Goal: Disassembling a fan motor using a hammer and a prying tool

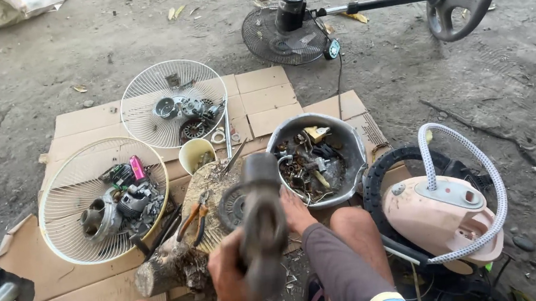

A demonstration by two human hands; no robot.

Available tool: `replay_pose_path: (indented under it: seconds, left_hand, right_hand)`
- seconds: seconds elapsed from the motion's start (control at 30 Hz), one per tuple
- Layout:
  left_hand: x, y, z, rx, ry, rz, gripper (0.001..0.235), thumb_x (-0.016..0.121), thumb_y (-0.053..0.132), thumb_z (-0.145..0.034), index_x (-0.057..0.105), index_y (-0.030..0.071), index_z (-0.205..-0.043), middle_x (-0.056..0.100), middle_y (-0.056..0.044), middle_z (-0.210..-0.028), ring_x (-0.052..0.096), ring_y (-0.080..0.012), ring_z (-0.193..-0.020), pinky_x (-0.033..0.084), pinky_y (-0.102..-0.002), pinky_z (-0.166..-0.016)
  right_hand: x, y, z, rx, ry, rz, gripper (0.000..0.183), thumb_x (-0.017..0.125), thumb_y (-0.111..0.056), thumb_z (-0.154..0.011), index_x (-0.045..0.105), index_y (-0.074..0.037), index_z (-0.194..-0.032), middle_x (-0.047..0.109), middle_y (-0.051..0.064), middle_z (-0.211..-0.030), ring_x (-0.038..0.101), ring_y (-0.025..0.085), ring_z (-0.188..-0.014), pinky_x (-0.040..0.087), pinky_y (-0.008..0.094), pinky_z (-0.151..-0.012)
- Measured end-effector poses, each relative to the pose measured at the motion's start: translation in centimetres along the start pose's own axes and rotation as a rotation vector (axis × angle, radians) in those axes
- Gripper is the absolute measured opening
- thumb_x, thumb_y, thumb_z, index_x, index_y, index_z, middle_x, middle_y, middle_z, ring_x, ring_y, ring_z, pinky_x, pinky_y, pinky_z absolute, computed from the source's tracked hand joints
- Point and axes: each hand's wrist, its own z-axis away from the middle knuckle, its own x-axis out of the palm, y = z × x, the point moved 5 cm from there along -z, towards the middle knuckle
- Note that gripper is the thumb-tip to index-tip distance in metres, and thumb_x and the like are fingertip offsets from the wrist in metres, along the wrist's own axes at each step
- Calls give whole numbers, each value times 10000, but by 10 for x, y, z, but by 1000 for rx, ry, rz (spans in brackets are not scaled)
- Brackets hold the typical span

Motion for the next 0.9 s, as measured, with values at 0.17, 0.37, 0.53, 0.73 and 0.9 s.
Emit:
replay_pose_path:
  seconds: [0.17,0.37,0.53,0.73,0.9]
  left_hand:
    - [10,-51,47,143,38,-369,396,579,178,-977,504,47,-1343,592,-93,-1140,453,-93,-548,399,-250,-505]
    - [22,-139,90,-1034,-503,-471,240,617,296,-944,670,108,-1085,754,-124,-712,710,-295,-598,577,-455,-591]
    - [35,-126,86,-845,-312,-333,157,645,225,-934,664,104,-1033,772,-39,-709,668,-194,-481,528,-357,-437]
    - [42,-138,89,-808,-328,-366,301,656,200,-923,633,129,-1214,815,-53,-774,740,-205,-535,613,-372,-478]
    - [47,-145,102,-955,-474,-312,136,644,136,-941,588,131,-1065,718,9,-575,526,-169,-358,470,-343,-326]
  right_hand:
    - [27,16,-14,-118,-53,239,1293,925,-646,-418,429,-186,-1520,498,188,-1242,598,429,-1165,523,469,-969]
    - [1,-13,2,-51,-88,141,1235,1049,-308,-481,420,-160,-1533,535,206,-1287,542,398,-1193,460,543,-1071]
    - [-6,-19,0,67,-176,129,1286,1013,-384,-551,318,-178,-1614,362,235,-1477,415,426,-1341,361,568,-1156]
    - [2,-16,1,57,-204,103,1289,1007,-421,-550,324,-118,-1600,341,251,-1517,375,443,-1382,323,574,-1184]
    - [-3,-15,-8,-22,-60,110,1189,1012,-249,-539,423,-257,-1572,550,163,-1309,584,338,-1125,519,501,-1013]
